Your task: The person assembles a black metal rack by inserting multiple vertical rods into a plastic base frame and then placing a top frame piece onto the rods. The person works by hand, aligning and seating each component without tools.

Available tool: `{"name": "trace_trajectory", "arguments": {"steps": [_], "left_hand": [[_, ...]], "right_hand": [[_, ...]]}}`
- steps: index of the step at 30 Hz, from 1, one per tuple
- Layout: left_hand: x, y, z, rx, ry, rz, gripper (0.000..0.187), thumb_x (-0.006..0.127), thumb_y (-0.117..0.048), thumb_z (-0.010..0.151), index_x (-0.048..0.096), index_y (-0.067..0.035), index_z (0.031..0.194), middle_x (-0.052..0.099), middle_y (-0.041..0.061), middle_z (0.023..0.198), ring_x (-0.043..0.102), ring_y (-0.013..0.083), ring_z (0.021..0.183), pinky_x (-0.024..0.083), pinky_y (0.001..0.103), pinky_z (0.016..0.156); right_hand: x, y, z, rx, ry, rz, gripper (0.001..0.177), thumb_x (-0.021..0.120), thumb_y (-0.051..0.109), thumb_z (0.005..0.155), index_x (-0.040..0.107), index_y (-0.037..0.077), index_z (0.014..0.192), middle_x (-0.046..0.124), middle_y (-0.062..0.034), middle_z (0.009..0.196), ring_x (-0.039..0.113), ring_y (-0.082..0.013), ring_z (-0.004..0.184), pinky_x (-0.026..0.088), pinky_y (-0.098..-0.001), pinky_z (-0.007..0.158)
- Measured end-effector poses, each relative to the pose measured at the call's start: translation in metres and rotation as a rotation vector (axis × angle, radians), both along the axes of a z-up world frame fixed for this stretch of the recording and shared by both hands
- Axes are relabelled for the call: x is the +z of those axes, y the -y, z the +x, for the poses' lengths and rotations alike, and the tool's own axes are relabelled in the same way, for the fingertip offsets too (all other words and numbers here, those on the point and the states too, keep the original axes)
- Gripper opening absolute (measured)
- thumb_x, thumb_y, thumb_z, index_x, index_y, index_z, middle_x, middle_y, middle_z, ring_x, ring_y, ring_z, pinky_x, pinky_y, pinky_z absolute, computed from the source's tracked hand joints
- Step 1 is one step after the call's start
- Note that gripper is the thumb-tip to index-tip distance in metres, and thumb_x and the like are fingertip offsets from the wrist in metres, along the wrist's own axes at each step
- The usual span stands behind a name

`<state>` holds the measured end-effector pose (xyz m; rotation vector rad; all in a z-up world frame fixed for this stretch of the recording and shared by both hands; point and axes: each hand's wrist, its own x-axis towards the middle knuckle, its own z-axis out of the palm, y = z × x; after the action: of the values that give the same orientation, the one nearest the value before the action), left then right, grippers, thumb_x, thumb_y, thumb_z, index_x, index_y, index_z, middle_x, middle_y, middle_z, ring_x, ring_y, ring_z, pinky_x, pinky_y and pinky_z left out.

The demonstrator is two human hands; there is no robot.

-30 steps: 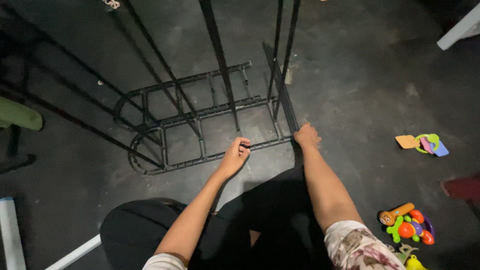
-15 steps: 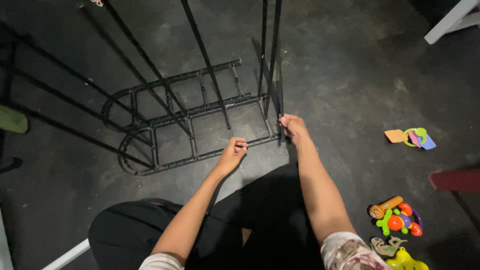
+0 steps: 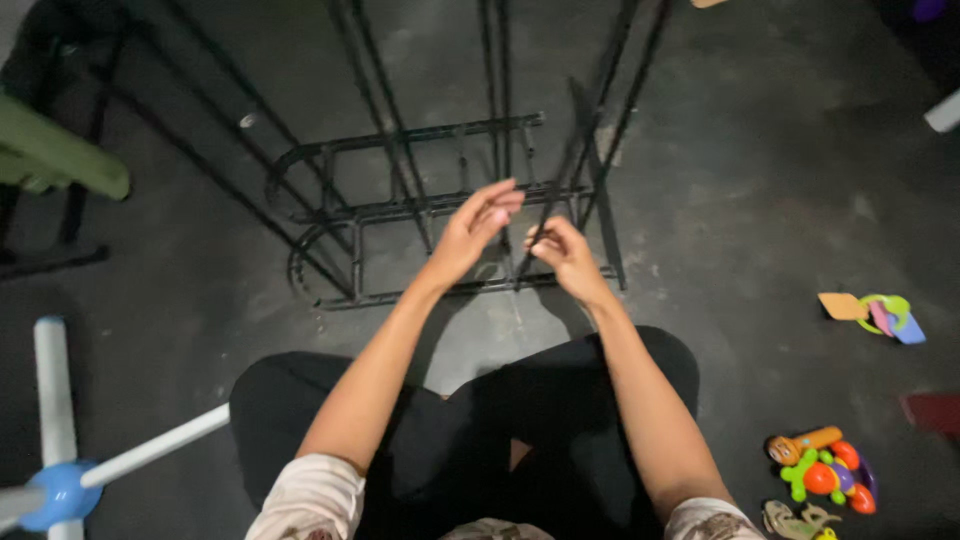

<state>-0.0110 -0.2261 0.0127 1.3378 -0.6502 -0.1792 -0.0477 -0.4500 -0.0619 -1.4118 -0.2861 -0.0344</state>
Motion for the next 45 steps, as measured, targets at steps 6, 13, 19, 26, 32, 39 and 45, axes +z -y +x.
{"name": "trace_trajectory", "arguments": {"steps": [6, 13, 19, 26, 32, 39, 45], "left_hand": [[0.049, -0.061, -0.006, 0.216, 0.02, 0.05, 0.033, 0.074, -0.014, 0.097, 0.068, -0.001, 0.126, 0.072, 0.006, 0.111, 0.068, 0.0113, 0.102, 0.054, 0.027, 0.091], [0.015, -0.122, -0.013, 0.459, -0.025, 0.148, 0.022, 0.078, -0.011, 0.089, 0.078, -0.004, 0.11, 0.075, 0.001, 0.095, 0.067, 0.0068, 0.089, 0.053, 0.023, 0.08], [-0.012, -0.14, -0.008, 0.44, -0.032, 0.208, 0.022, 0.079, -0.012, 0.088, 0.077, -0.004, 0.108, 0.077, 0.003, 0.093, 0.071, 0.0075, 0.088, 0.056, 0.025, 0.08], [-0.019, -0.136, -0.007, 0.445, -0.037, 0.172, 0.021, 0.079, -0.011, 0.087, 0.077, -0.003, 0.105, 0.077, 0.003, 0.092, 0.072, 0.0084, 0.085, 0.058, 0.025, 0.076], [-0.009, -0.133, -0.014, 0.419, -0.055, 0.192, 0.02, 0.079, -0.011, 0.086, 0.077, -0.002, 0.104, 0.077, 0.004, 0.091, 0.072, 0.0086, 0.084, 0.058, 0.025, 0.075], [-0.005, -0.139, -0.019, 0.366, -0.057, 0.202, 0.019, 0.078, -0.011, 0.088, 0.077, -0.002, 0.104, 0.077, 0.005, 0.093, 0.072, 0.009, 0.085, 0.058, 0.025, 0.077], [-0.012, -0.14, -0.019, 0.369, -0.087, 0.226, 0.02, 0.079, -0.013, 0.087, 0.077, -0.002, 0.103, 0.078, 0.005, 0.091, 0.073, 0.0094, 0.085, 0.058, 0.026, 0.077]], "right_hand": [[-0.011, -0.092, 0.02, 0.188, 0.05, -0.171, 0.021, 0.063, -0.001, 0.097, 0.063, 0.004, 0.118, 0.069, -0.0034, 0.109, 0.065, -0.012, 0.105, 0.052, -0.0294, 0.097], [-0.009, -0.158, 0.029, 0.22, 0.018, -0.4, 0.024, 0.074, 0.006, 0.088, 0.064, 0.005, 0.111, 0.073, -0.0035, 0.1, 0.069, -0.0115, 0.091, 0.056, -0.0315, 0.083], [-0.012, -0.18, 0.034, 0.173, 0.018, -0.659, 0.019, 0.073, 0.011, 0.088, 0.068, 0.007, 0.106, 0.076, -0.007, 0.091, 0.074, -0.0183, 0.085, 0.056, -0.0359, 0.078], [-0.019, -0.175, 0.037, 0.144, 0.064, -0.75, 0.021, 0.074, 0.012, 0.088, 0.069, 0.006, 0.108, 0.077, -0.0122, 0.095, 0.076, -0.0267, 0.091, 0.056, -0.0398, 0.08], [-0.011, -0.172, 0.035, 0.174, 0.05, -0.716, 0.022, 0.074, 0.009, 0.087, 0.069, 0.004, 0.108, 0.077, -0.0126, 0.096, 0.076, -0.025, 0.091, 0.055, -0.0384, 0.081], [-0.013, -0.172, 0.037, 0.243, 0.0, -0.656, 0.021, 0.074, 0.008, 0.086, 0.069, 0.004, 0.107, 0.078, -0.0097, 0.095, 0.076, -0.0216, 0.091, 0.056, -0.0352, 0.081], [-0.029, -0.171, 0.042, 0.229, 0.095, -0.707, 0.022, 0.075, 0.01, 0.086, 0.07, 0.005, 0.106, 0.078, -0.0102, 0.094, 0.076, -0.0235, 0.088, 0.056, -0.0366, 0.078]]}}
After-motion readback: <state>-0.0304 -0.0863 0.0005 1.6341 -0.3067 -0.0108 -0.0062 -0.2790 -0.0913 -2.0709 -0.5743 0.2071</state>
